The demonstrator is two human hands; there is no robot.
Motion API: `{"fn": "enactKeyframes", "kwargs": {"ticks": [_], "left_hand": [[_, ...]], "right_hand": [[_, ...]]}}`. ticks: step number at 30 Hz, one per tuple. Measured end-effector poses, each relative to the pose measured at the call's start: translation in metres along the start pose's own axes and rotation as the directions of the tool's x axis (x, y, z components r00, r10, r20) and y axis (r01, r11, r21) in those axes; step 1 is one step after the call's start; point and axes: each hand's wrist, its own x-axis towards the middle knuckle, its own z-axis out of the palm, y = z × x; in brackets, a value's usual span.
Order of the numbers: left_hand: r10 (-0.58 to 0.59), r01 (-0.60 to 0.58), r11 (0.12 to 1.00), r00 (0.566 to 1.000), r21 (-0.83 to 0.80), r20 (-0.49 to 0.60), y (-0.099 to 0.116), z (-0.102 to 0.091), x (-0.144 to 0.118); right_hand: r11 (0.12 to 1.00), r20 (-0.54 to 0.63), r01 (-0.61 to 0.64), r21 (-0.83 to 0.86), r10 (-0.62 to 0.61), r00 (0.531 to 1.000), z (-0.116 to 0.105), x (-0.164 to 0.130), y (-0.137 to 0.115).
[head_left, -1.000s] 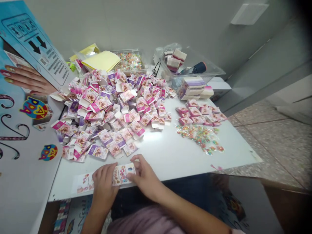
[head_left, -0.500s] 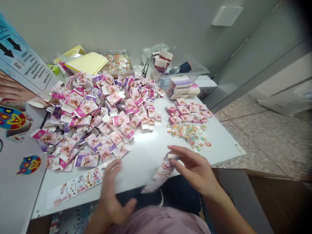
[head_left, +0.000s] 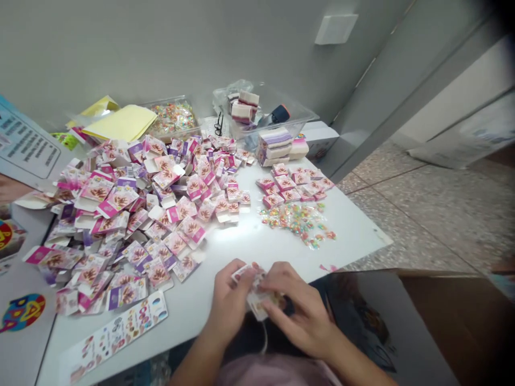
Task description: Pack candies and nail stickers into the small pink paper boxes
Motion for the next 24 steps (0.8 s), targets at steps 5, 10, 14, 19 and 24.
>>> {"fn": "enactKeyframes", "kwargs": {"ticks": [5,10,14,19,24], "left_hand": [[0.241,-0.241,0.949,0.970,0.202,0.025,-0.001,0.015,-0.004],[0.256,-0.292,0.788,0.956,0.542,0.143,0.005,0.014,0.000],[0.201,-0.186,0.825,0.979,0.534,0.031,-0.006,0.023,0.010],[0.040,-0.098,0.897,0.989,0.430,0.140,-0.009,0.034,0.026],[0.313,-0.389,0.421,0.910,0.820,0.271,0.026,0.032,0.072]], "right_hand": [[0.916,-0.146,-0.338,0.215,0.373,0.916,0.032,-0.016,0.024],[0.565,0.150,-0.533,0.630,0.585,0.797,0.020,-0.013,0.021],[0.411,0.213,-0.464,0.785,0.524,0.825,0.000,-0.015,0.016],[0.672,0.114,-0.551,0.495,0.578,0.808,-0.018,-0.039,0.041],[0.857,-0.524,-0.470,-0.211,0.306,0.795,-0.064,-0.063,0.101]]}}
